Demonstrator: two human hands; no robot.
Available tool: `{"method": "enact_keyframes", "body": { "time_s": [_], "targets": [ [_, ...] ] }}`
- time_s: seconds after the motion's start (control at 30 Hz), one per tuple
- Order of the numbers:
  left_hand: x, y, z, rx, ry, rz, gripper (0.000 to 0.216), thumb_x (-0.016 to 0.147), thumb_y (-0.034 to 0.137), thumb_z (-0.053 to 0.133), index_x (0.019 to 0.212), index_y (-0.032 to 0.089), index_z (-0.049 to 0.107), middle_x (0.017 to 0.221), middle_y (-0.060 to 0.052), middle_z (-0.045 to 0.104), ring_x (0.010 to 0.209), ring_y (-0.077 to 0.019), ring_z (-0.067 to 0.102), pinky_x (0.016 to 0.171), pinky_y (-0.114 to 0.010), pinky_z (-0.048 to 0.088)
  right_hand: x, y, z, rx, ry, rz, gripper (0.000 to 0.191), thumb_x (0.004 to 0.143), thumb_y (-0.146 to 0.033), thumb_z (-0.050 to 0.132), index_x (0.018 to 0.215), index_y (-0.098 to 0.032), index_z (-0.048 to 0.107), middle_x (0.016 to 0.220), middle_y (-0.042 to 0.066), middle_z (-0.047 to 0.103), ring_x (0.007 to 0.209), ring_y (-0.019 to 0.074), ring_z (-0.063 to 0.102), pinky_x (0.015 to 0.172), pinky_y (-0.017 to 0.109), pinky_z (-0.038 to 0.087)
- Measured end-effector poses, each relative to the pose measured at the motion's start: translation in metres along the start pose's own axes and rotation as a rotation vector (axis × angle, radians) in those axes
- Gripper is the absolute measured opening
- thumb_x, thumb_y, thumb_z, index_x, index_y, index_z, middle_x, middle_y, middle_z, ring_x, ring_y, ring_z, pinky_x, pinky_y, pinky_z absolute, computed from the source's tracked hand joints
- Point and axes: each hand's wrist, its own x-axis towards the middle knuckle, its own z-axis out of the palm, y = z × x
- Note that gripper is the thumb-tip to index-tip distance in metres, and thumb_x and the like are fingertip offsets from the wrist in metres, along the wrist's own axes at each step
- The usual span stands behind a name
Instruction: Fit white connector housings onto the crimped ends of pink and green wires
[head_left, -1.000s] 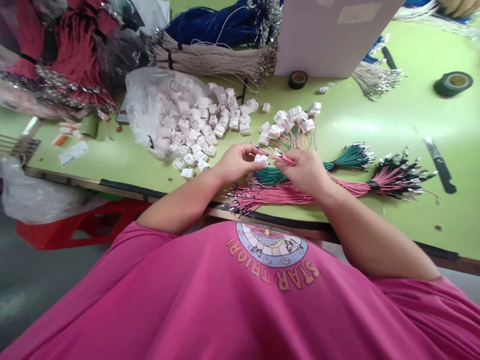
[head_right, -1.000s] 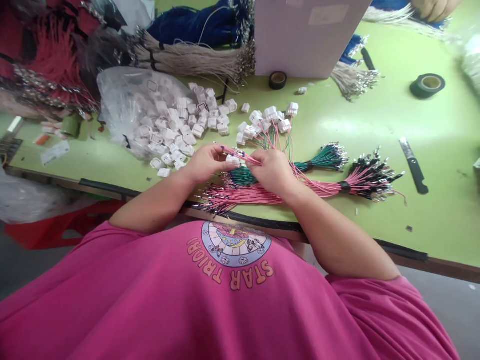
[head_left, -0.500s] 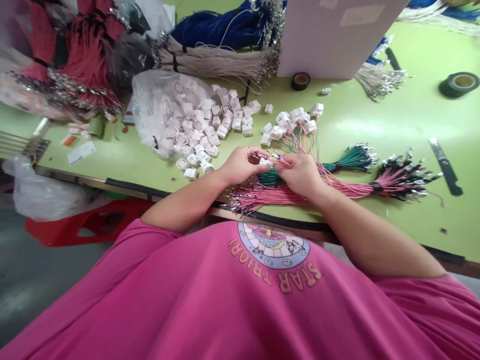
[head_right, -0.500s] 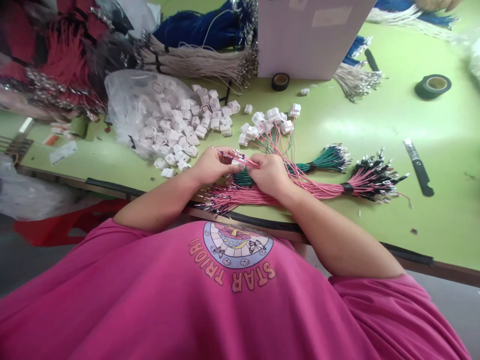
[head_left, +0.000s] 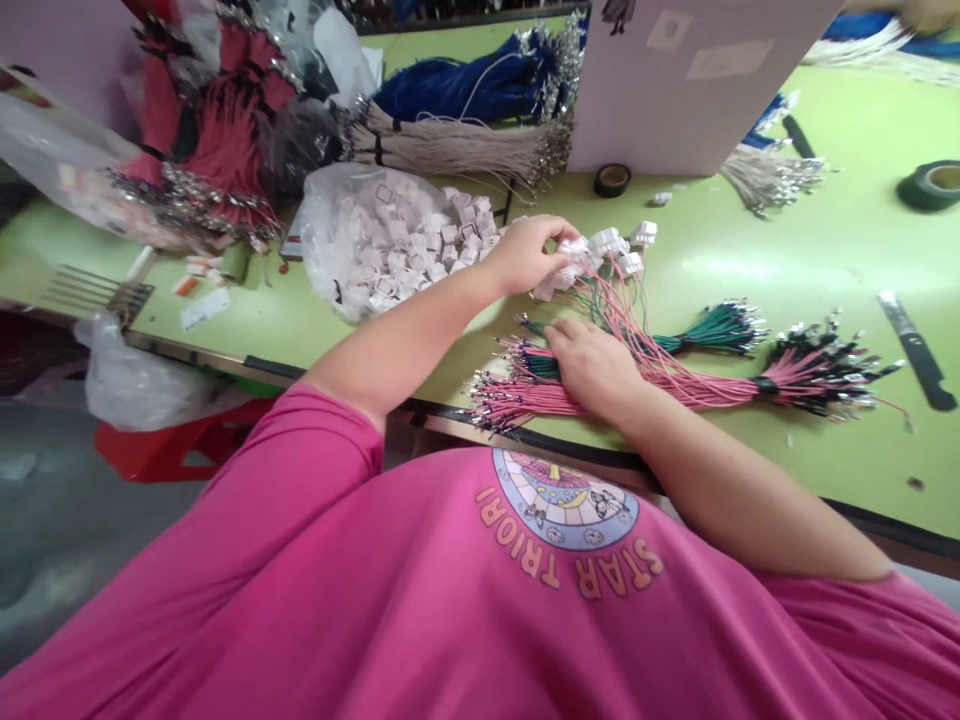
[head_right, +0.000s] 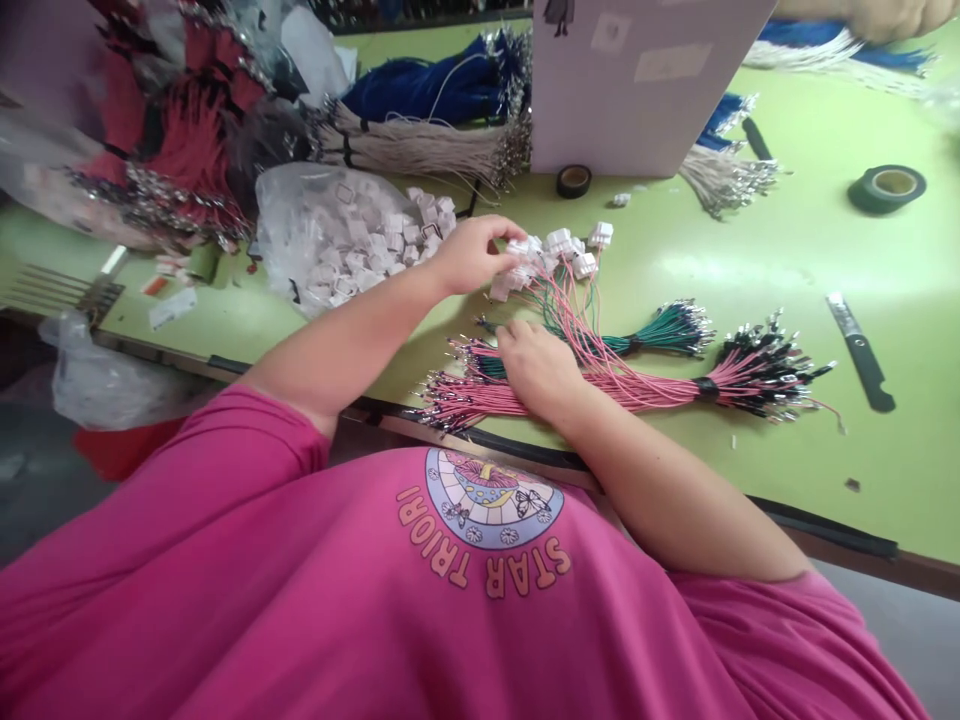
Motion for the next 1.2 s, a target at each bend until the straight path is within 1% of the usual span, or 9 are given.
{"method": "enact_keyframes", "body": {
  "time_s": [0.1,0.3,0.43,0.5,0.67,0.8,0.9,1.07,1.2],
  "targets": [
    [0.029,-0.015,0.018,0.032,0.003,0.031,0.035,0.062,-0.002,0.072,0.093,0.015,0.071,0.103,-0.007,0.067,0.105,-0.0233,0.056,0.103,-0.037,0.037,0.008,-0.001,0.006,0.003,-0.057,0.077,0.046,0.096,-0.013,0.031,0.134,-0.011,0.057,0.122,0.019,0.062,0.088,0.0241,0.066,0.069,0.033,0.045],
    [0.052,-0.028,0.03,0.122,-0.047,0.006,0.042,0.059,0.0,0.073,0.098,0.014,0.072,0.104,-0.008,0.066,0.106,-0.0255,0.057,0.105,-0.039,0.037,0.013,0.015,-0.004,0.135,-0.19,-0.056,0.028,0.092,-0.019,0.046,0.091,-0.016,0.074,0.1,0.012,0.071,0.092,0.0226,0.065,0.08,0.03,0.044],
    [0.037,-0.028,-0.01,0.139,-0.018,0.002,0.05,0.06,0.01,0.077,0.109,0.016,0.069,0.114,-0.009,0.064,0.1,-0.0228,0.059,0.097,-0.036,0.043,0.015,0.023,-0.003,0.287,0.057,0.042,0.03,0.09,-0.015,0.045,0.095,-0.015,0.074,0.107,0.011,0.072,0.096,0.0218,0.065,0.086,0.029,0.045],
    [0.022,-0.033,-0.041,0.239,0.017,-0.01,0.038,0.064,0.018,0.078,0.101,0.019,0.07,0.104,-0.007,0.065,0.098,-0.0232,0.059,0.095,-0.037,0.044,0.019,0.025,-0.001,0.284,0.141,0.078,0.031,0.09,-0.015,0.044,0.098,-0.015,0.074,0.113,0.012,0.071,0.098,0.0224,0.064,0.087,0.03,0.045],
    [-0.02,-0.051,-0.088,0.581,-0.011,-0.109,0.029,0.061,0.024,0.082,0.087,0.021,0.071,0.089,-0.008,0.062,0.094,-0.0275,0.058,0.099,-0.046,0.042,0.027,0.02,0.005,0.132,-0.032,0.104,0.032,0.092,-0.021,0.043,0.099,-0.016,0.073,0.108,0.015,0.07,0.091,0.0234,0.064,0.072,0.03,0.043],
    [-0.035,-0.054,-0.065,0.527,0.006,-0.071,0.049,0.057,0.025,0.086,0.103,0.019,0.069,0.103,-0.009,0.058,0.116,-0.0332,0.052,0.109,-0.047,0.036,0.029,0.022,0.008,0.156,-0.023,0.054,0.026,0.09,-0.022,0.046,0.092,-0.016,0.072,0.101,0.012,0.072,0.089,0.0226,0.063,0.072,0.03,0.041],
    [-0.032,-0.049,-0.045,0.572,-0.018,-0.027,0.042,0.058,0.018,0.083,0.098,0.016,0.069,0.105,-0.011,0.056,0.12,-0.0364,0.049,0.111,-0.049,0.033,0.027,0.03,0.007,0.288,0.066,0.052,0.022,0.087,-0.022,0.048,0.081,-0.016,0.069,0.087,0.008,0.07,0.081,0.0195,0.06,0.072,0.03,0.039],
    [-0.042,-0.033,-0.041,0.477,-0.012,0.034,0.027,0.06,0.007,0.075,0.082,0.018,0.064,0.096,-0.009,0.057,0.109,-0.0306,0.053,0.107,-0.047,0.037,0.017,0.042,-0.005,0.707,0.105,0.097,0.018,0.083,-0.027,0.053,0.079,-0.017,0.067,0.074,0.002,0.066,0.07,0.0153,0.055,0.07,0.029,0.04],
    [-0.074,-0.01,-0.032,0.018,-0.017,-0.152,0.03,0.065,0.013,0.074,0.092,0.019,0.061,0.088,-0.004,0.063,0.082,-0.0181,0.057,0.082,-0.038,0.049,0.009,0.044,-0.013,0.946,0.071,0.053,0.018,0.075,-0.033,0.066,0.084,-0.017,0.07,0.076,0.002,0.069,0.07,0.0149,0.056,0.07,0.03,0.042]
  ]
}}
